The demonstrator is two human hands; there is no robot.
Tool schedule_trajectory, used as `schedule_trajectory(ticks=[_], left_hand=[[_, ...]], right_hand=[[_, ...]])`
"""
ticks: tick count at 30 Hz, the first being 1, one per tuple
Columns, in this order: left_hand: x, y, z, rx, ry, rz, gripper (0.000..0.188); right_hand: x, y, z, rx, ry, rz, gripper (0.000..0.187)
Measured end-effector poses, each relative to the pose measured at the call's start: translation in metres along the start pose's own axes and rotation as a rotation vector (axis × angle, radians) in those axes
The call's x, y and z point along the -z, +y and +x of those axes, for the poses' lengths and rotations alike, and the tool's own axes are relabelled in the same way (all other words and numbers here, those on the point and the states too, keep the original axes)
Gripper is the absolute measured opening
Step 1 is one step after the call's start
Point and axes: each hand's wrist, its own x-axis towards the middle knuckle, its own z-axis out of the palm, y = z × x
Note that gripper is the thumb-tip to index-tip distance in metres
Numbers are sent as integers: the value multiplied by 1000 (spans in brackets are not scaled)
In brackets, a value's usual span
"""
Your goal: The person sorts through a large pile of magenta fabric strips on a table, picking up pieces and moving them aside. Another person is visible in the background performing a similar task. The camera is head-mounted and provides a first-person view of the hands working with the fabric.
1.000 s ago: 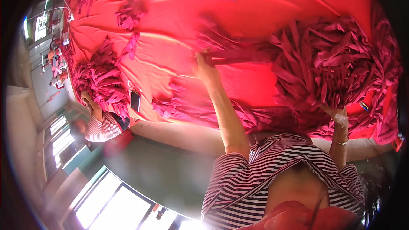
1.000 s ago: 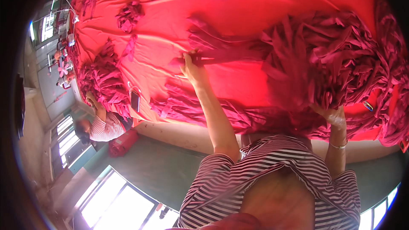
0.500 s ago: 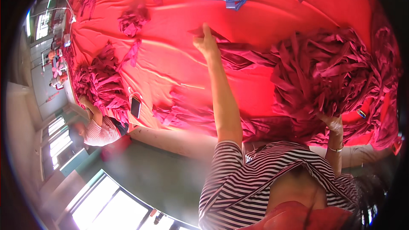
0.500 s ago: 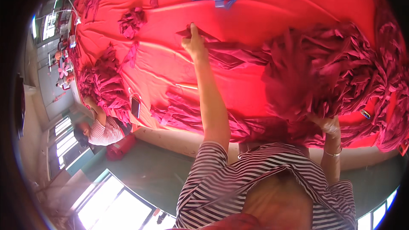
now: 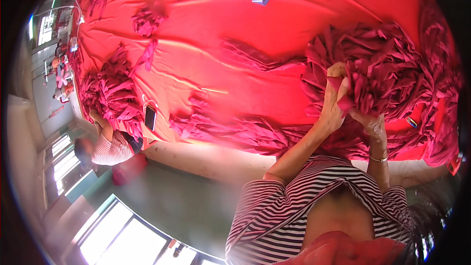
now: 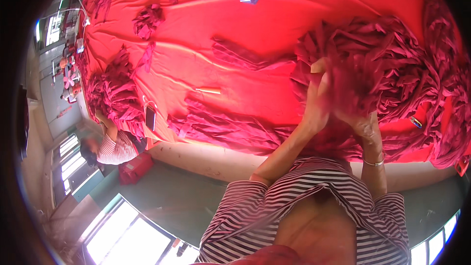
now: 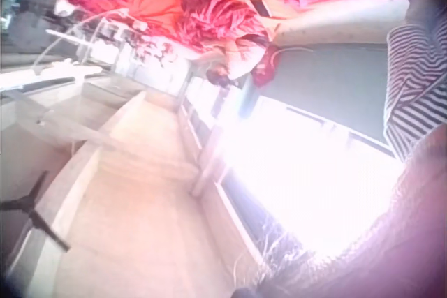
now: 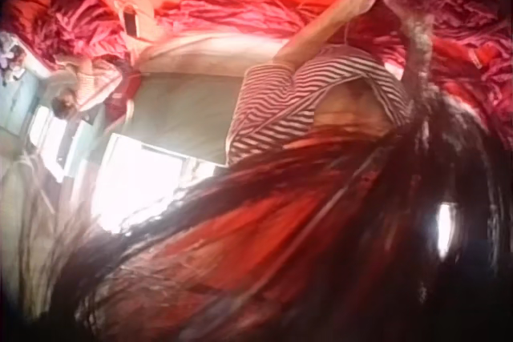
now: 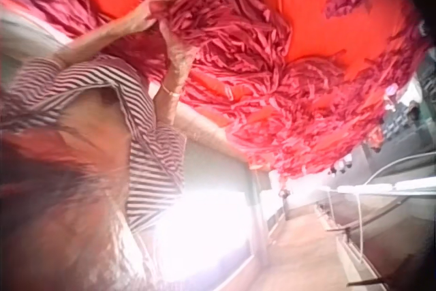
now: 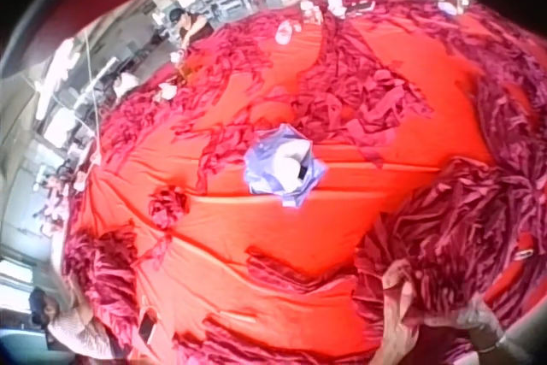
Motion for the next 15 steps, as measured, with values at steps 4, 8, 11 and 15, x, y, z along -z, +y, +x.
schedule_trajectory(ticks=[4, 8, 11, 15], left_hand=[[-19, 4, -7, -202, 123, -114, 49], [8, -4, 2, -201, 119, 22, 52], [55, 38, 30, -206, 331, 69, 42], [214, 34, 93, -446, 1095, 769, 31]], right_hand=[[7, -14, 29, -31, -177, 445, 63], [-22, -2, 33, 56, -45, 710, 66], [-27, 9, 33, 160, 42, 440, 63], [-18, 22, 24, 149, 43, 289, 62]])
